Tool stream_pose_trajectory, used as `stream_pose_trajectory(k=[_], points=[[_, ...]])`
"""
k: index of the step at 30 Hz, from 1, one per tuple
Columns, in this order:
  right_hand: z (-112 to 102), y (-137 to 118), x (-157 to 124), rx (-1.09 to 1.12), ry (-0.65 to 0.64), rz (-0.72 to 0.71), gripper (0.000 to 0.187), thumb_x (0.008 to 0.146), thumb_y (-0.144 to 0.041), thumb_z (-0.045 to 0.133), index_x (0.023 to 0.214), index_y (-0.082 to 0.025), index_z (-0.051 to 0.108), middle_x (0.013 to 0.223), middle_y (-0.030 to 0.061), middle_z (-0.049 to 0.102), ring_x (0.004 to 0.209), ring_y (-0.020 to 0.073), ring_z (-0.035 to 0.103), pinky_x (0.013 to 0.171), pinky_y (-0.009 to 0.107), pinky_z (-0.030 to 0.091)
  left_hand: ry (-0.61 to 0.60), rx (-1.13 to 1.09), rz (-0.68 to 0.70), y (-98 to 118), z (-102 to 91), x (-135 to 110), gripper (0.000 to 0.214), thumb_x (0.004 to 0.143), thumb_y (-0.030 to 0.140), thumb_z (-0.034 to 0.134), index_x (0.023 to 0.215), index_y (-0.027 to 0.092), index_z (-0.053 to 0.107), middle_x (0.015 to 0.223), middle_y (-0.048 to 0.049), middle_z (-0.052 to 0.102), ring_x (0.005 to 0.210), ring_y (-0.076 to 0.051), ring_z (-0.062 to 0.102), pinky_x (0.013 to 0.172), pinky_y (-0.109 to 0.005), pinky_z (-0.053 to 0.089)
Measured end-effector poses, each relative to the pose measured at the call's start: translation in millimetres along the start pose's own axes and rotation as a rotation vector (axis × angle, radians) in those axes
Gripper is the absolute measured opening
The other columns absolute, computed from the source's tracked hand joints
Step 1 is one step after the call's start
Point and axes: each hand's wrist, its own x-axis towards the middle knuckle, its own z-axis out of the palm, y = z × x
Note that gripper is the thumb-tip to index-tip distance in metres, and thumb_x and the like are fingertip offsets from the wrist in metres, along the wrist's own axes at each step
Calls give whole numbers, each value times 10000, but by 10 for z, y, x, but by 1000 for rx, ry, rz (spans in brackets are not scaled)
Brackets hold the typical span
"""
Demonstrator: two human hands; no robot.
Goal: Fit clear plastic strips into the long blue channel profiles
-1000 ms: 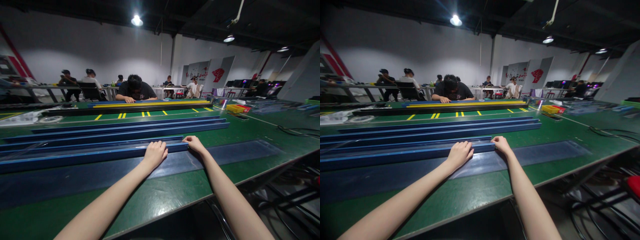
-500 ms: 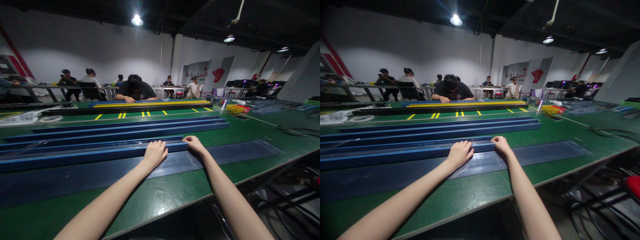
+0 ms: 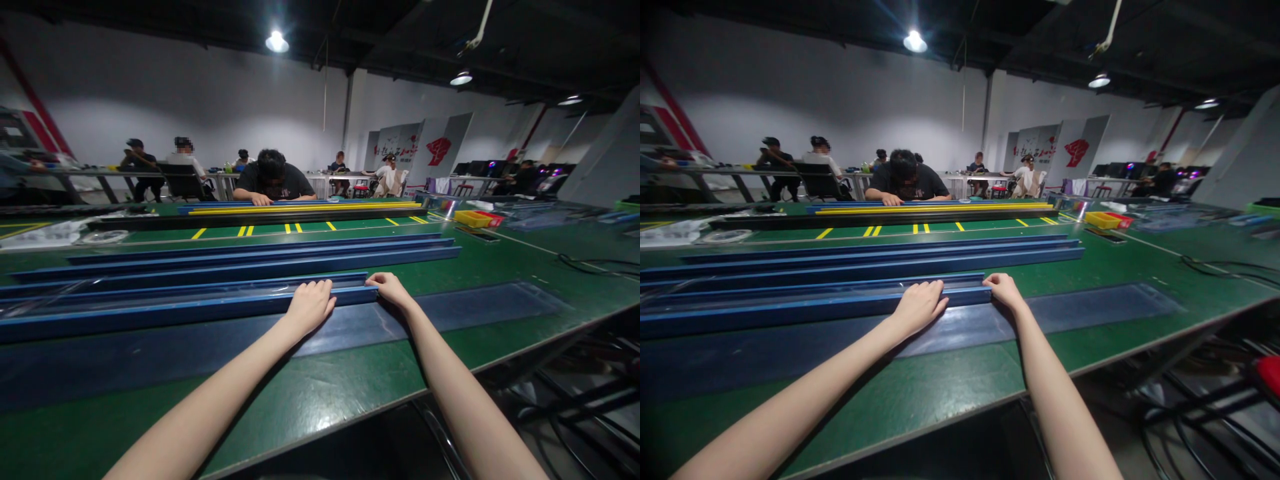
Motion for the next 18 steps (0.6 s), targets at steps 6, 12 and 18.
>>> stream_pose_trajectory(k=[6, 12, 18], points=[[2, 3, -4, 23, -6, 5, 197, 652, -319, 529, 619, -149, 622, 585, 23, 616, 554, 123, 531, 504, 204, 377, -52, -51, -50, -6, -83, 11, 224, 857, 338, 436, 968, 150, 485, 901, -108, 638, 843, -240, 595, 690, -319, 415], [2, 7, 14, 44, -10, 4, 210, 631, -335, 536, 609, -146, 624, 590, 23, 614, 554, 123, 527, 514, 214, 374, -68, -293, -82, -115, -113, 67, 109, 797, 288, 540, 835, 186, 530, 855, -32, 640, 789, -181, 594, 656, -261, 418], [9, 20, 18, 63, -19, 26, 216, 633, -338, 530, 613, -142, 620, 560, 13, 596, 515, 112, 506, 473, 206, 357, -108, -431, -125, -184, -163, 123, 87, 739, 257, 601, 746, 172, 580, 790, -25, 641, 759, -169, 581, 659, -247, 413]])
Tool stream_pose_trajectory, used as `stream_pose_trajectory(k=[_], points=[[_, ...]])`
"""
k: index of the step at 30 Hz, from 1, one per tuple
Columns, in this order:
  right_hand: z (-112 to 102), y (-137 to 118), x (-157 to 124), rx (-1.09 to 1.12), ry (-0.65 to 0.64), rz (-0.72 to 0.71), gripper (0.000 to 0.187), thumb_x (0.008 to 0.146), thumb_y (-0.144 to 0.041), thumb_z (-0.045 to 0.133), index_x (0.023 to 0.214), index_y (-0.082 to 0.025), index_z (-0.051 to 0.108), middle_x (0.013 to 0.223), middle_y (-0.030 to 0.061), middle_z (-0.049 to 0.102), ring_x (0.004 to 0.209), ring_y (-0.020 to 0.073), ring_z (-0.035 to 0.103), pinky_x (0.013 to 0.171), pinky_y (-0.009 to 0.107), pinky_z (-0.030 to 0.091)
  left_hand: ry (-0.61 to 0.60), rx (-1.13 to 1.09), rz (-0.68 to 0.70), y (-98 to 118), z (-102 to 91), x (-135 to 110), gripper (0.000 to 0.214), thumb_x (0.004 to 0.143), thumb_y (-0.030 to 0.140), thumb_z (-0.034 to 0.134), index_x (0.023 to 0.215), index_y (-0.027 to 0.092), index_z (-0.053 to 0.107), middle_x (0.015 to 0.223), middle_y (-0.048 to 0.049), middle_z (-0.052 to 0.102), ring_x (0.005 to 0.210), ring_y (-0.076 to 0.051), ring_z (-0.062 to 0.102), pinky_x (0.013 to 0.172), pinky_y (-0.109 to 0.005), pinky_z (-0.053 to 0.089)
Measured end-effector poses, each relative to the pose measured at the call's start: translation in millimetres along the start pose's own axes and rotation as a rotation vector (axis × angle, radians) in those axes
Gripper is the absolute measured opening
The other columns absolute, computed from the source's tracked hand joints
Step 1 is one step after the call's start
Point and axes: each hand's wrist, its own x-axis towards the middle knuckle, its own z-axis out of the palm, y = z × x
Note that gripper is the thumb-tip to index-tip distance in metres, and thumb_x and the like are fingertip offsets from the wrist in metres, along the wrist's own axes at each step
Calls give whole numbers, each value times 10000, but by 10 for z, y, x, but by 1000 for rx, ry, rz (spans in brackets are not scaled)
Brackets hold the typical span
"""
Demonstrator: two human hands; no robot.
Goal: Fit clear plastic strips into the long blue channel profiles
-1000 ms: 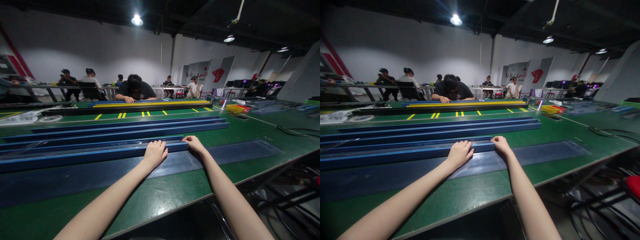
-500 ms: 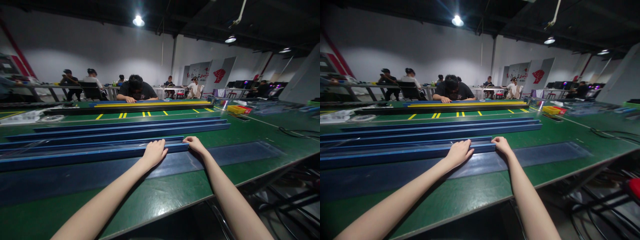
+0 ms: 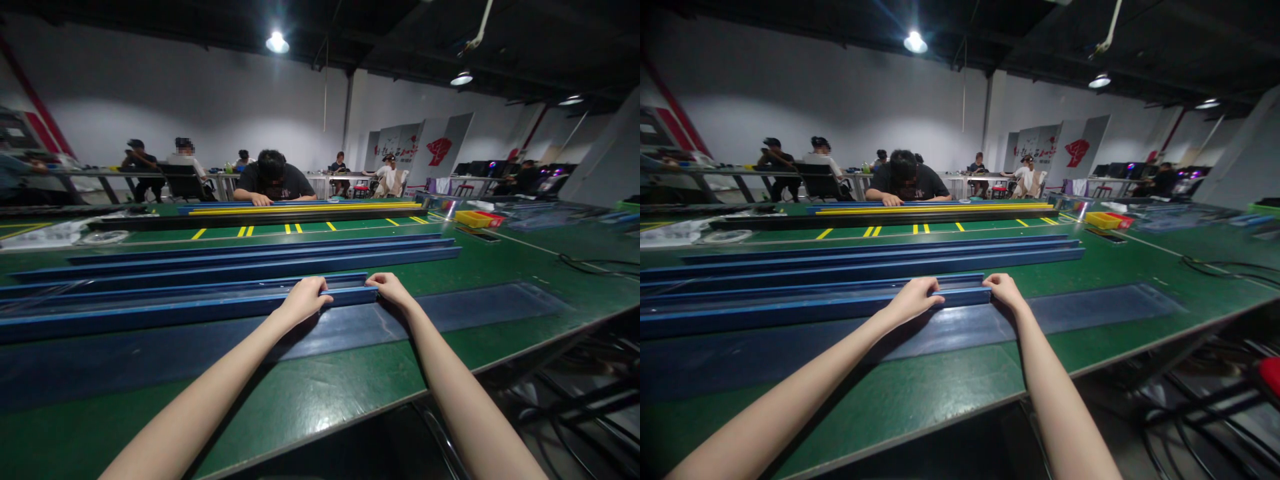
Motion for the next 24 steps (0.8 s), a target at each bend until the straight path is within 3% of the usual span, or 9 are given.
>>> stream_pose_trajectory(k=[24], points=[[18, -20, -4, -50, 27, -15, 215, 642, -334, 546, 607, -141, 633, 592, 36, 630, 552, 131, 537, 511, 218, 369, -68, 204, -1, 36, -14, -37, 169, 805, 347, 539, 845, 185, 567, 897, -44, 640, 849, -196, 594, 702, -262, 430]])
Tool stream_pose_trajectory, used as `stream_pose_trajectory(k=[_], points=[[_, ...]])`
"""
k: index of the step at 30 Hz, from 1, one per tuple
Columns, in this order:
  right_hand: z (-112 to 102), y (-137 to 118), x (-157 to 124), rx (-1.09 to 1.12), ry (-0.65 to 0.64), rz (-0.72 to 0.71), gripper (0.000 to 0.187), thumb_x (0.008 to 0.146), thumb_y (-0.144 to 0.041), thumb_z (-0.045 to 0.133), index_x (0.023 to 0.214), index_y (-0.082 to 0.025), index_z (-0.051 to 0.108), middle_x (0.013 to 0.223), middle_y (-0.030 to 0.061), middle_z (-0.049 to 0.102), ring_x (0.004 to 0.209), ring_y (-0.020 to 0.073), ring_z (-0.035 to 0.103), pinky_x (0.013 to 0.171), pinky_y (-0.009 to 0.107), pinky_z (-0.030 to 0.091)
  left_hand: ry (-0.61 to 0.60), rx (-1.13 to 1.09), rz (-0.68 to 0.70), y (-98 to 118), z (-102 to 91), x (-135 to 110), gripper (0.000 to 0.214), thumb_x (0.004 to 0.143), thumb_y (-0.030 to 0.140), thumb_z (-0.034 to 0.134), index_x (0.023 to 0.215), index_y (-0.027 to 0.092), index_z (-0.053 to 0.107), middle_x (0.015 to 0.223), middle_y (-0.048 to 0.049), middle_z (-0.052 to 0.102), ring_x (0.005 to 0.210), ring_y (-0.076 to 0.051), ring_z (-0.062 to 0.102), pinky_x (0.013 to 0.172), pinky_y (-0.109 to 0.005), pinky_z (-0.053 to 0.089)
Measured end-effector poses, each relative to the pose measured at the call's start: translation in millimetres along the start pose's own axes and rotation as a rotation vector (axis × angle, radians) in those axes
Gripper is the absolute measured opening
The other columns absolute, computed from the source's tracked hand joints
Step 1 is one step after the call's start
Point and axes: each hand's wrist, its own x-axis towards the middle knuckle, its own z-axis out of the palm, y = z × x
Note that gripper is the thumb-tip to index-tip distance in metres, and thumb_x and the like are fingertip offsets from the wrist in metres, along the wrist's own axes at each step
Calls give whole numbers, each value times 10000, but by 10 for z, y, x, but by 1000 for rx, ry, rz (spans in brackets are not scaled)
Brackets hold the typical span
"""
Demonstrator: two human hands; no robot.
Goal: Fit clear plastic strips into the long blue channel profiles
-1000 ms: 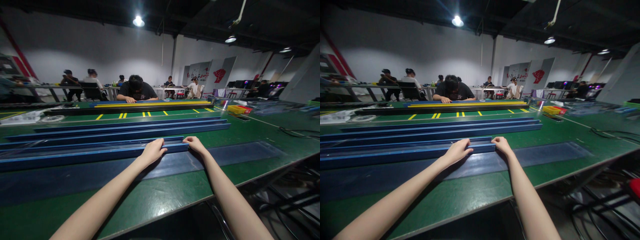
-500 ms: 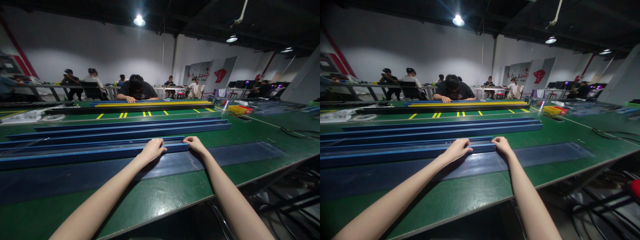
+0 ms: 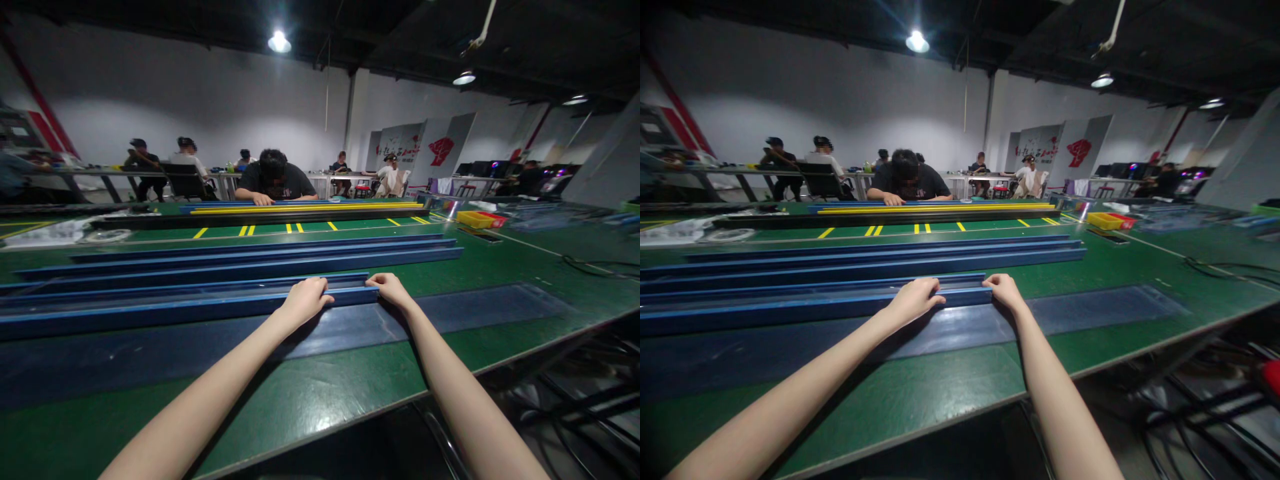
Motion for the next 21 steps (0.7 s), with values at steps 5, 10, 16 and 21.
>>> stream_pose_trajectory(k=[5, 10, 16, 21], points=[[3, -20, -13, -5, 2, 7, 213, 646, -333, 537, 606, -145, 628, 567, 30, 617, 522, 128, 521, 491, 221, 355, -11, 90, 12, 12, -17, -16, 198, 831, 366, 497, 893, 193, 571, 935, -44, 632, 873, -201, 592, 691, -267, 439], [0, -37, -25, -9, -1, 10, 204, 649, -327, 534, 607, -148, 622, 566, 28, 613, 522, 126, 521, 489, 218, 356, 4, 189, 95, 8, -9, -25, 213, 844, 357, 486, 851, 172, 593, 926, -58, 629, 882, -207, 585, 714, -281, 436], [-15, -40, -21, -13, -2, -3, 205, 647, -324, 540, 612, -143, 630, 605, 39, 633, 563, 135, 542, 520, 219, 373, 48, 240, 160, -28, 53, -18, 213, 849, 350, 487, 851, 165, 595, 932, -58, 630, 908, -204, 571, 743, -290, 424], [-13, -32, -22, -14, -3, -16, 206, 655, -321, 532, 615, -145, 633, 599, 39, 633, 567, 139, 547, 525, 221, 379, 64, 241, 174, -49, 74, -9, 239, 857, 362, 469, 849, 163, 601, 927, -62, 631, 913, -210, 564, 757, -306, 425]])
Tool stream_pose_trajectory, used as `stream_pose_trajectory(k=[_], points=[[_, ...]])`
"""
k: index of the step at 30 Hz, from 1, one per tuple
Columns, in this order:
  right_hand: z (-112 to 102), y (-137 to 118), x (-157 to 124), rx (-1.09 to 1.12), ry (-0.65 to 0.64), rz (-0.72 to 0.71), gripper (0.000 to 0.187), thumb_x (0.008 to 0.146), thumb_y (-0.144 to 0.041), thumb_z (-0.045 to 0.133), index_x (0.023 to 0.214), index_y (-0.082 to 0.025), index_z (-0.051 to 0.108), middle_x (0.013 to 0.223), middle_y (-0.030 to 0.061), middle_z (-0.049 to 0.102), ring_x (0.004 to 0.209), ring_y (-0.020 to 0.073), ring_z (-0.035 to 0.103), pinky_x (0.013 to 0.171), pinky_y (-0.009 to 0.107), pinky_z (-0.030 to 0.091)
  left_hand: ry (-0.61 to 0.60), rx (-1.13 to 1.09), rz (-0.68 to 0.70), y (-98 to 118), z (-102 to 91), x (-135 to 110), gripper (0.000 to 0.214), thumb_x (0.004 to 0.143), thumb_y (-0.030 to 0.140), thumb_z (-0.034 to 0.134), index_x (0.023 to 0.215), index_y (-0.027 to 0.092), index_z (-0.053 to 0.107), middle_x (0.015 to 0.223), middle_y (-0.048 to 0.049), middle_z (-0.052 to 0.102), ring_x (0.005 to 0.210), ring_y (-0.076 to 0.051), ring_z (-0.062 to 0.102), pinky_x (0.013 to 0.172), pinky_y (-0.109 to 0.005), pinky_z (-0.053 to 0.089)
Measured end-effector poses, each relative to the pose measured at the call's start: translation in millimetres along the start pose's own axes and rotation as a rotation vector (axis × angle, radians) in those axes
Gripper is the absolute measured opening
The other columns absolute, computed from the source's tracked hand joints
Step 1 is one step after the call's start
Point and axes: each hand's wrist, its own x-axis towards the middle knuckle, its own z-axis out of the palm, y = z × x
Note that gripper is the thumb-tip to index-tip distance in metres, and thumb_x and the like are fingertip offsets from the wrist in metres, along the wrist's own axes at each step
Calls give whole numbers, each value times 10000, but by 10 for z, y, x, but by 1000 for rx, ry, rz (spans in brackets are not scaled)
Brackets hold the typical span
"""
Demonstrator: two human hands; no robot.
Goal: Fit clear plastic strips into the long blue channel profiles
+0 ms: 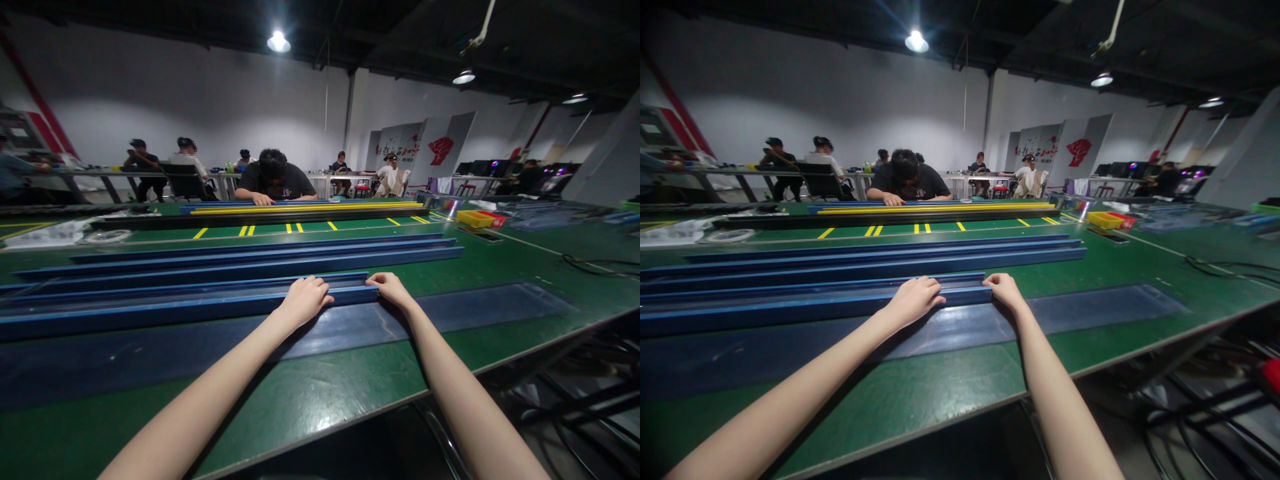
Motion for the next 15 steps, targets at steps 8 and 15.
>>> stream_pose_trajectory(k=[8, 15], points=[[-3, 15, 17, -2, 33, -13, 174, 663, -294, 526, 626, -164, 635, 653, 40, 658, 632, 149, 580, 581, 220, 411, -46, -3, -16, 1, -13, -5, 256, 873, 365, 435, 899, 166, 594, 931, -68, 639, 906, -211, 580, 735, -298, 436], [-9, -20, 28, -29, 146, 18, 214, 706, -247, 431, 706, -177, 634, 675, 34, 668, 672, 139, 601, 651, 223, 428, -70, 0, -32, 11, -39, -5, 266, 880, 373, 413, 915, 172, 585, 929, -63, 639, 879, -209, 598, 704, -291, 452]])
